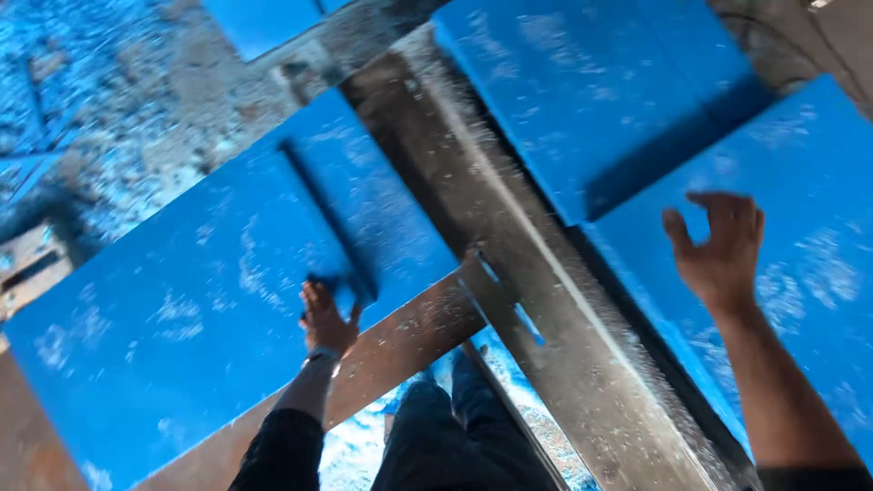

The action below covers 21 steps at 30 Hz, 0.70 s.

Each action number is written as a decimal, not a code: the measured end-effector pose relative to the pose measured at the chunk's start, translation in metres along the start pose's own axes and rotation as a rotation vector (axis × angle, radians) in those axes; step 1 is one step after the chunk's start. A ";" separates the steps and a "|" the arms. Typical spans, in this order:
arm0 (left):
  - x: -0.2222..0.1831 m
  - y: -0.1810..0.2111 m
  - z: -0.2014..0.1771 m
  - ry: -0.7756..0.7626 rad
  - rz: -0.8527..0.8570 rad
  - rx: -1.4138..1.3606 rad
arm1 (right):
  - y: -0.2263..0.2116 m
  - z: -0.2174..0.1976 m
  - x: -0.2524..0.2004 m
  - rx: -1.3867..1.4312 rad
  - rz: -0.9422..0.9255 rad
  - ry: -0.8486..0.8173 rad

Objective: Cutting large blue plastic panels into smaller rectangular pieces using a table saw.

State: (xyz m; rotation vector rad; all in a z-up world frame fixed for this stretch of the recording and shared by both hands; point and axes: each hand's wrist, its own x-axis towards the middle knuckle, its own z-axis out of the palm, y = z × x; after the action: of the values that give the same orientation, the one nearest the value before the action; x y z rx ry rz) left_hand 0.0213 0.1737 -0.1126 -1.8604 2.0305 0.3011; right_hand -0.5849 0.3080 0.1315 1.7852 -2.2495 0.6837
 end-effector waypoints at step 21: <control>-0.143 0.045 0.060 0.311 0.193 -0.181 | -0.217 0.038 -0.372 0.441 0.234 -1.142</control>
State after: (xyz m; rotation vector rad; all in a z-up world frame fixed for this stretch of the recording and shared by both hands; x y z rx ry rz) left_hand -0.0069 0.3322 -0.1127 -1.9174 2.4736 0.2675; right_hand -0.2768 0.5776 -0.0071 2.5857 -3.2288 0.1515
